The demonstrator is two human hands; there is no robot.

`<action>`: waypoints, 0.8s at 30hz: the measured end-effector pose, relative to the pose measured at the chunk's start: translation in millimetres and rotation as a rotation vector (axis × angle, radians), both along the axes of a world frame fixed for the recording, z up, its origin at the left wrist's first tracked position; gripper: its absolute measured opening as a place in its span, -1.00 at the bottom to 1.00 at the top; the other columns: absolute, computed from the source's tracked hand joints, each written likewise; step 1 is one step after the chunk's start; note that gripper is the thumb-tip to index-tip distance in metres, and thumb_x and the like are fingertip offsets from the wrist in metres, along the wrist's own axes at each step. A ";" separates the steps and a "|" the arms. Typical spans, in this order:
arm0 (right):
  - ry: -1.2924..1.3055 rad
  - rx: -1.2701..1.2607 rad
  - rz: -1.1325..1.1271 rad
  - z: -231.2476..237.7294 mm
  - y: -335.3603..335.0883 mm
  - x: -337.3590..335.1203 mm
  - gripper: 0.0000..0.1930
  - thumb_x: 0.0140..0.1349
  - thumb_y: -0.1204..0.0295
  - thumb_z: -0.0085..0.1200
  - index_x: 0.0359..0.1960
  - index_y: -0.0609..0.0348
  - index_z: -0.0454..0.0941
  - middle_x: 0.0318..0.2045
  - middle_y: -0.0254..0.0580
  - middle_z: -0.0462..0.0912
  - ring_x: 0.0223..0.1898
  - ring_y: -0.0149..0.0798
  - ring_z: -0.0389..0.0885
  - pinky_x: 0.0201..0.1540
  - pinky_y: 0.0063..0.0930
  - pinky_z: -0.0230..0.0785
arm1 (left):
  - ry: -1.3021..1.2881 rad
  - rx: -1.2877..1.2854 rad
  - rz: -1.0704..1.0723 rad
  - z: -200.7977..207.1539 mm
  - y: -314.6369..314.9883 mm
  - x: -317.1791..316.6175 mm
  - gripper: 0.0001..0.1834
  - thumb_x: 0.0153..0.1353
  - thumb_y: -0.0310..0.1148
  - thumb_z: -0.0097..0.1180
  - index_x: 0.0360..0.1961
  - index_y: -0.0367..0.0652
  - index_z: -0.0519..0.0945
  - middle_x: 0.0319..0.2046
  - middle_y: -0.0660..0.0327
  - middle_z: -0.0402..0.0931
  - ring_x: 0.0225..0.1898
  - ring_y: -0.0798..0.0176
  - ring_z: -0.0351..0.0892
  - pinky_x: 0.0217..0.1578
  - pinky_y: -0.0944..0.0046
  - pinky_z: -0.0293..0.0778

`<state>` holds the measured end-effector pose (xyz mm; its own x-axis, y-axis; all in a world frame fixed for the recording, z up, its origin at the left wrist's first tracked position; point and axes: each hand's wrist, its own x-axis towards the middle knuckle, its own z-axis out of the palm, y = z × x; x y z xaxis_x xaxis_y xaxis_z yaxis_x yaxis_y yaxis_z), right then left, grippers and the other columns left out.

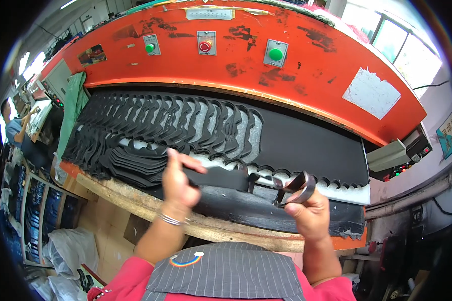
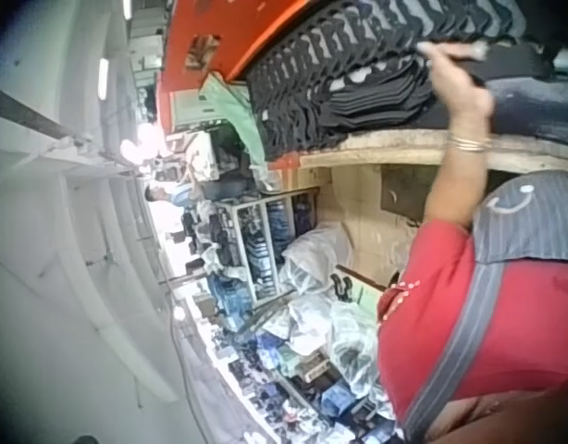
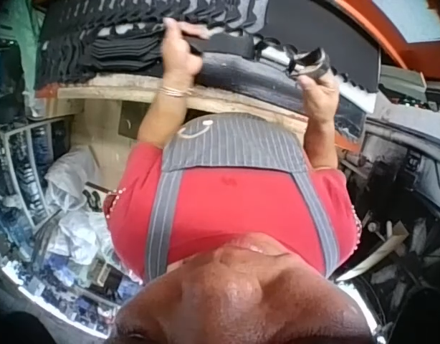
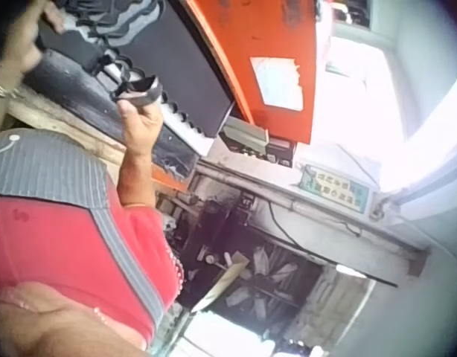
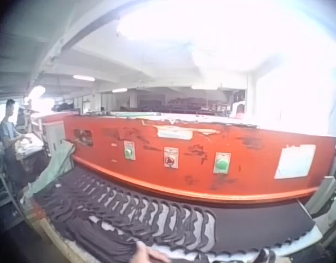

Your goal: Operating a die-cutting machine to cut out shapes from black material (likely shoe components).

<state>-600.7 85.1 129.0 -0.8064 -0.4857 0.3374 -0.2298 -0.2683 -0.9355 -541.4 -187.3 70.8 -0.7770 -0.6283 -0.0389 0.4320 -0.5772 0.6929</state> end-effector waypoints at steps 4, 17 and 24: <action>0.579 0.444 0.185 26.8 -4.2 -61.4 -0.75 -0.07 0.41 0.35 -0.45 0.29 0.54 -0.09 -0.02 0.55 -0.09 -0.06 0.55 0.01 -0.27 0.37 | -0.006 0.142 0.160 -27.3 -141.6 35.5 -0.52 0.43 -0.02 -0.17 -0.59 -0.07 0.35 -0.68 0.25 0.34 -0.61 0.27 0.31 -0.51 0.22 0.33; 1.375 1.049 0.399 -71.7 -70.8 -195.3 -0.86 0.05 0.49 -0.01 -0.41 0.17 0.62 -0.05 -0.18 0.54 0.13 -0.16 0.41 0.37 -0.22 0.09 | -0.272 -1.556 -0.013 -37.4 -18.2 -88.7 -0.61 0.10 -0.32 0.24 -0.05 -0.24 0.56 -0.13 -0.01 0.55 -0.05 -0.05 0.51 0.03 0.09 0.40; 0.694 0.843 -0.102 -119.2 -62.4 -197.2 0.02 -0.29 -0.04 0.45 0.27 0.08 0.26 0.23 0.14 0.33 0.37 0.07 0.12 0.39 -0.02 -0.08 | -0.322 -1.734 -0.051 -98.6 33.1 -126.7 -0.61 0.10 -0.34 0.17 -0.01 -0.18 0.59 -0.18 0.14 0.47 0.11 -0.02 0.32 0.16 -0.03 0.18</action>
